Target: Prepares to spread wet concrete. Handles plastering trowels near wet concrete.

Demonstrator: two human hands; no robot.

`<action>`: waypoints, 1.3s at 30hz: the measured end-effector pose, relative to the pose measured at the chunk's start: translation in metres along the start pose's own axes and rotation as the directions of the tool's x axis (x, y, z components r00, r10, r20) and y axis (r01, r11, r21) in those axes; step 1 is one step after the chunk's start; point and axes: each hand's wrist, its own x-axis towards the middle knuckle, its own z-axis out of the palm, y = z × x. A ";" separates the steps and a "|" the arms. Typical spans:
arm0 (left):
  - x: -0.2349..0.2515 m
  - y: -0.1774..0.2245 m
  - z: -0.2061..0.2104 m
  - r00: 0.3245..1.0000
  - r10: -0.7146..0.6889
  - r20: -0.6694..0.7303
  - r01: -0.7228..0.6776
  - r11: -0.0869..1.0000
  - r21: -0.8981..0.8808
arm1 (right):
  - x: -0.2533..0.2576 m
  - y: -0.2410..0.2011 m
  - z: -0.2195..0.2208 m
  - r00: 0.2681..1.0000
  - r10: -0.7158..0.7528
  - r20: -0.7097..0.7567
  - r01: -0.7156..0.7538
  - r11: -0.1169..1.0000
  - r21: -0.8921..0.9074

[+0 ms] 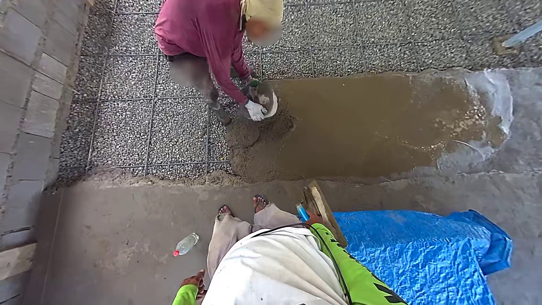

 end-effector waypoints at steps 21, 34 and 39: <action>0.000 0.002 0.000 0.984 0.176 -0.037 -0.180 0.959 -0.219 | 0.001 -0.013 -0.017 1.000 0.004 -0.012 -0.005 0.999 -0.042; -0.003 0.003 -0.023 0.972 0.083 -0.219 -0.144 0.948 -0.283 | 0.010 -0.026 -0.024 0.999 0.026 -0.018 -0.027 0.997 -0.072; -0.008 0.002 -0.032 0.984 0.036 -0.174 -0.095 0.934 -0.345 | 0.007 -0.043 -0.026 1.000 0.017 -0.010 -0.018 0.996 -0.092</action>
